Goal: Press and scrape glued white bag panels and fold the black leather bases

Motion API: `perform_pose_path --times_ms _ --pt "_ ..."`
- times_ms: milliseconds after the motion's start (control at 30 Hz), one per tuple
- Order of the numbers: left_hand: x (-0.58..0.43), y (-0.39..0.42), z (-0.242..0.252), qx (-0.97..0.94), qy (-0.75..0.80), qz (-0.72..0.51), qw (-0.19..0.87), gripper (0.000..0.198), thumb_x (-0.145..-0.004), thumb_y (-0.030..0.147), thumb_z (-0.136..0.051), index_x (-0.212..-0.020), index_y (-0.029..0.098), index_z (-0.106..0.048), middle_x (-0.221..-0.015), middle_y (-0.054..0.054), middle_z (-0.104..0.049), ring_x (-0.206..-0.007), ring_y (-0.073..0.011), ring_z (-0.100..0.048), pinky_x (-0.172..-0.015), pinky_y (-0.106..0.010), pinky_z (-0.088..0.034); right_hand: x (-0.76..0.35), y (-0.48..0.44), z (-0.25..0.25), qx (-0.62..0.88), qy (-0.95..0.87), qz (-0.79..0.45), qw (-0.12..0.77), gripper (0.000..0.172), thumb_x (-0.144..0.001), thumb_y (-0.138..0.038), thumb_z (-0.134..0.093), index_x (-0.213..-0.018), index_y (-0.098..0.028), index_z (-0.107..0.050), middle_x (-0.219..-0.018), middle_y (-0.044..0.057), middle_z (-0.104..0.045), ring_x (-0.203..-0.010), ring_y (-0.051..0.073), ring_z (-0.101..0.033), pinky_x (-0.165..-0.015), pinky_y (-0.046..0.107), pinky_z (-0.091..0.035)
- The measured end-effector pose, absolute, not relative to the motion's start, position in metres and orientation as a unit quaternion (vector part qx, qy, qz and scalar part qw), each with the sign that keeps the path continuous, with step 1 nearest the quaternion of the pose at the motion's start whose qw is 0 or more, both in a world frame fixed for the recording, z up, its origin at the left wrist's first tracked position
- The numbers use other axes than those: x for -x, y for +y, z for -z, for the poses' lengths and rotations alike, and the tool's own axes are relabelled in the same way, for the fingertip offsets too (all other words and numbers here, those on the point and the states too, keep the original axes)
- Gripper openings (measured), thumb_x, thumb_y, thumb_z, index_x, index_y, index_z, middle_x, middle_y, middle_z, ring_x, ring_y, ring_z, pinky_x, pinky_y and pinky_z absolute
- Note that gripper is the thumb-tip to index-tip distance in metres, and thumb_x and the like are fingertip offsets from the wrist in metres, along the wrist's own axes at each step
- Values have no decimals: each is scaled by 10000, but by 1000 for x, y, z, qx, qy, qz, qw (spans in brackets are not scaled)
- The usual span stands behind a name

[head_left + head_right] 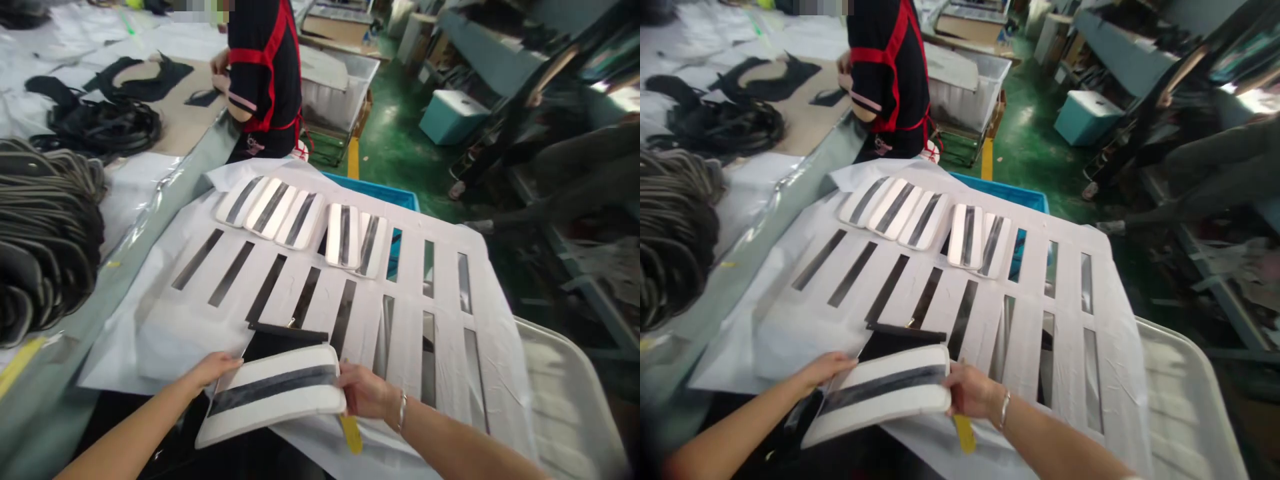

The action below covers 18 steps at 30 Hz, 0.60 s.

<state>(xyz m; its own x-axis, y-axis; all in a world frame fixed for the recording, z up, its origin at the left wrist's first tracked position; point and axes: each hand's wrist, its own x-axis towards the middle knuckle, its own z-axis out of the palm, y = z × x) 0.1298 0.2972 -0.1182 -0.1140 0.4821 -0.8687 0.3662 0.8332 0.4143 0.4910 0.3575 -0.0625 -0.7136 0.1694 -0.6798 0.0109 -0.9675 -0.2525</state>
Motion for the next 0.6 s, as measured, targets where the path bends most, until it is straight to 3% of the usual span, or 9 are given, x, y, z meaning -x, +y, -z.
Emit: perform_pose_path --times_ms 100,167,267,333,400,500,533,600 --pt "-100 302 86 -179 672 -199 690 366 -591 456 -741 -666 136 -582 -662 -31 -597 -633 -161 -556 -513 -228 -391 -483 324 36 327 -131 -928 120 509 -653 -182 -674 -1145 -171 -546 -929 69 -672 -735 175 -647 -569 242 -509" --pt "-72 309 60 -114 624 -339 695 376 -632 466 -726 -784 138 -623 -886 -77 -648 -791 -193 -591 -592 -251 -462 -474 316 22 308 -165 -920 175 520 -681 -218 -703 -1173 -188 -538 -1012 82 -658 -854 200 -637 -682 282 -510" --pt "-33 316 26 -46 552 -529 643 633 -707 666 -567 -1082 158 -599 -1157 -121 -600 -991 -257 -586 -713 -346 -523 -447 311 17 321 -212 -886 258 500 -717 -316 -719 -1173 -228 -534 -1107 73 -628 -948 219 -605 -743 314 -500" --pt "-21 312 14 -9 546 -585 600 784 -708 783 -419 -1164 160 -557 -1177 -136 -595 -1034 -278 -583 -781 -410 -529 -416 306 25 340 -248 -858 295 474 -731 -373 -714 -1151 -240 -539 -1126 63 -618 -947 218 -594 -725 315 -503" --pt "-25 303 15 23 565 -575 591 791 -719 798 -366 -1145 160 -561 -1081 -132 -639 -978 -278 -616 -792 -441 -535 -375 294 36 349 -290 -839 302 437 -748 -424 -692 -1115 -231 -554 -1099 60 -622 -866 200 -599 -668 301 -507" --pt "-42 285 34 36 643 -487 590 504 -771 564 -571 -1074 162 -582 -861 -85 -689 -832 -263 -665 -743 -429 -556 -313 272 53 346 -333 -840 254 496 -731 -547 -658 -1082 -208 -567 -1054 59 -623 -656 131 -581 -551 259 -491" --pt "-46 279 43 28 679 -448 581 420 -740 442 -659 -1043 160 -591 -798 -71 -695 -792 -263 -674 -726 -419 -563 -297 269 58 327 -349 -856 195 522 -703 -584 -661 -1044 -194 -588 -964 45 -639 -603 109 -570 -520 233 -477" --pt "-43 272 60 -5 731 -365 577 404 -619 303 -771 -962 161 -611 -728 -62 -703 -750 -276 -684 -711 -413 -573 -281 278 67 159 -384 -909 -7 606 -528 -600 -758 -936 -173 -624 -808 15 -654 -580 115 -589 -511 221 -486"
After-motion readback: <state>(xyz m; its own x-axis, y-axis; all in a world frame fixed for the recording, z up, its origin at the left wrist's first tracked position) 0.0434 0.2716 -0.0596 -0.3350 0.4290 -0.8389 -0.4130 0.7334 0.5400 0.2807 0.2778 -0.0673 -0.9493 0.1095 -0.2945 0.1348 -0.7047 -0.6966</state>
